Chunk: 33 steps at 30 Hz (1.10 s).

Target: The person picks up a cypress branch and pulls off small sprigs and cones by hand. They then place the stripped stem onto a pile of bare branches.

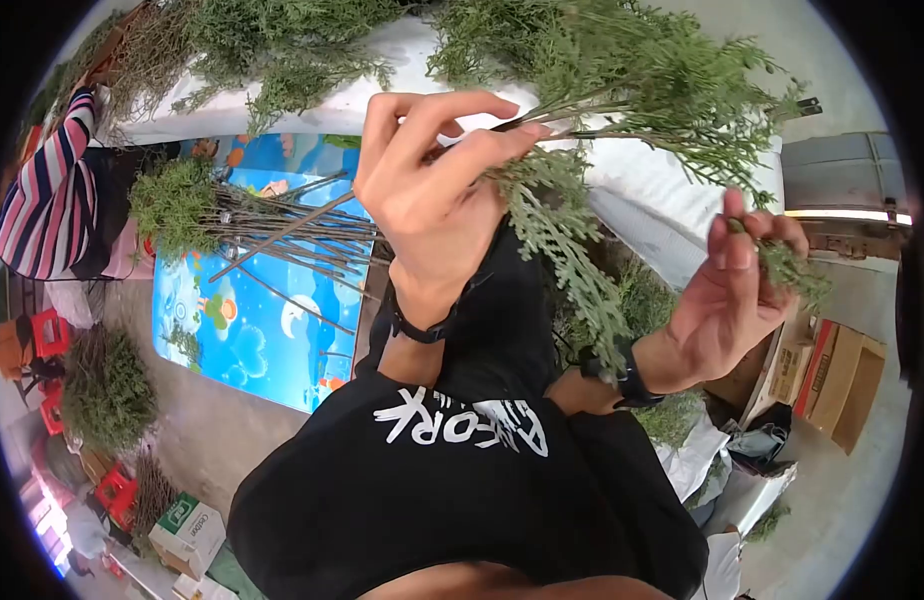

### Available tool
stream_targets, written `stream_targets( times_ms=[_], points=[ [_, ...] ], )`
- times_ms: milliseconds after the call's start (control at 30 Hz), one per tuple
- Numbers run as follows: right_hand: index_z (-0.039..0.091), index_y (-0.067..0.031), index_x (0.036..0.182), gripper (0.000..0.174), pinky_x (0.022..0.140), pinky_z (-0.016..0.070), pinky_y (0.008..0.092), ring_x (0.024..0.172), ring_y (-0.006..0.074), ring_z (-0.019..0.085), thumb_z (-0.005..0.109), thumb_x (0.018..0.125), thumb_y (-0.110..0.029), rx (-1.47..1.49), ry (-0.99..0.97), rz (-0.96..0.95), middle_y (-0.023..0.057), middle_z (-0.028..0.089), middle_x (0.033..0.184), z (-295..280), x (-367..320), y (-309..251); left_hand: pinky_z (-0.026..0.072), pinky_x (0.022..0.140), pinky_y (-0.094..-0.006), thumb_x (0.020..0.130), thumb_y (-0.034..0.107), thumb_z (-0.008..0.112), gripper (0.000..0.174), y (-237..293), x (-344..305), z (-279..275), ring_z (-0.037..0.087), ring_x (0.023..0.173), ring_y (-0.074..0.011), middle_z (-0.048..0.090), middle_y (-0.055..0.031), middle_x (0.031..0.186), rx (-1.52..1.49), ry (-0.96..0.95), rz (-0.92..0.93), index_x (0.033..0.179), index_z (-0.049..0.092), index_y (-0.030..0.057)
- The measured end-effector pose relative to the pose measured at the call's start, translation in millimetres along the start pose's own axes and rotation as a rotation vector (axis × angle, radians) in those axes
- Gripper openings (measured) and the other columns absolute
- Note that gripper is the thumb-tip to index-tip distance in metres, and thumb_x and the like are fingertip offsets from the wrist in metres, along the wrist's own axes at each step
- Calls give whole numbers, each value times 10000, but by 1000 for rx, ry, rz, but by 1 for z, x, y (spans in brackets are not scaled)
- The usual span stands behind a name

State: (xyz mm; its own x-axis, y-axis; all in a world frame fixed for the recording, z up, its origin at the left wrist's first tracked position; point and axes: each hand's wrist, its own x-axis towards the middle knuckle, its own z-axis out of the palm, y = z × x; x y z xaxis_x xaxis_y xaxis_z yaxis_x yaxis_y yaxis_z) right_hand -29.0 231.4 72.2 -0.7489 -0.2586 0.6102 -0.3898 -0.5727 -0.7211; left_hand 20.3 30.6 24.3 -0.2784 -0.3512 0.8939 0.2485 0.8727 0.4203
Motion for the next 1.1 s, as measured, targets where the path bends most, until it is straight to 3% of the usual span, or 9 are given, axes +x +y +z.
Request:
stream_targets(
  times_ms=[33,100,200,333,500,600,633,733,1100],
  points=[
    [482,43,1146,373,774,568,325,995,328,605,618,799,55,-143,32,-2,182,618,997,6,-3,2,381,483,-251,504,-53,628,297,3,1,-1,485,683,-177,650,34,785,5,3,17,697,717,155],
    [516,45,1065,396,744,578,340,902,326,645,712,721,37,-248,63,-106,201,641,905,18,-8,4,373,488,-247,490,-19,625,283,6,0,-2,488,691,-176,650,35,779,3,17,40,697,718,151],
    [524,26,1035,403,663,573,318,829,297,663,744,697,8,-394,145,-113,223,649,867,41,-16,0,358,561,-246,477,17,641,290,17,0,-4,474,709,-155,665,29,769,-8,24,26,722,747,133],
    [532,20,1065,328,515,535,243,677,224,654,672,770,-2,-397,86,-81,241,639,916,49,-13,7,356,613,-250,545,120,714,196,26,3,-13,457,717,-152,680,20,769,-23,12,172,735,741,160],
    [550,42,1032,299,410,490,213,516,191,612,665,756,36,-384,191,269,273,641,910,46,-15,-12,301,610,-233,615,169,755,147,22,1,-15,393,679,-130,690,23,777,-6,93,337,761,737,170],
    [538,53,1030,297,343,426,197,409,165,551,642,753,72,-399,191,321,290,639,907,44,-17,-12,288,602,-225,628,177,763,145,21,1,-15,381,668,-122,692,17,771,-25,104,369,768,731,163],
    [532,54,1032,299,333,414,196,396,163,542,635,752,79,-359,221,391,293,639,907,44,-16,-14,287,600,-224,631,177,763,141,20,1,-15,381,665,-121,692,14,769,-30,106,379,767,729,161],
    [518,48,1038,318,306,370,188,342,154,500,626,742,92,-294,157,332,301,639,895,36,-19,-9,285,597,-220,647,181,760,118,19,0,-12,380,658,-116,693,8,765,-20,128,394,756,722,158],
    [527,64,1000,284,309,331,168,328,123,475,646,742,55,-233,247,259,300,643,877,42,-22,0,273,584,-214,635,188,771,124,21,-1,-10,370,658,-114,694,10,757,-36,140,385,748,725,164]
  ],
)
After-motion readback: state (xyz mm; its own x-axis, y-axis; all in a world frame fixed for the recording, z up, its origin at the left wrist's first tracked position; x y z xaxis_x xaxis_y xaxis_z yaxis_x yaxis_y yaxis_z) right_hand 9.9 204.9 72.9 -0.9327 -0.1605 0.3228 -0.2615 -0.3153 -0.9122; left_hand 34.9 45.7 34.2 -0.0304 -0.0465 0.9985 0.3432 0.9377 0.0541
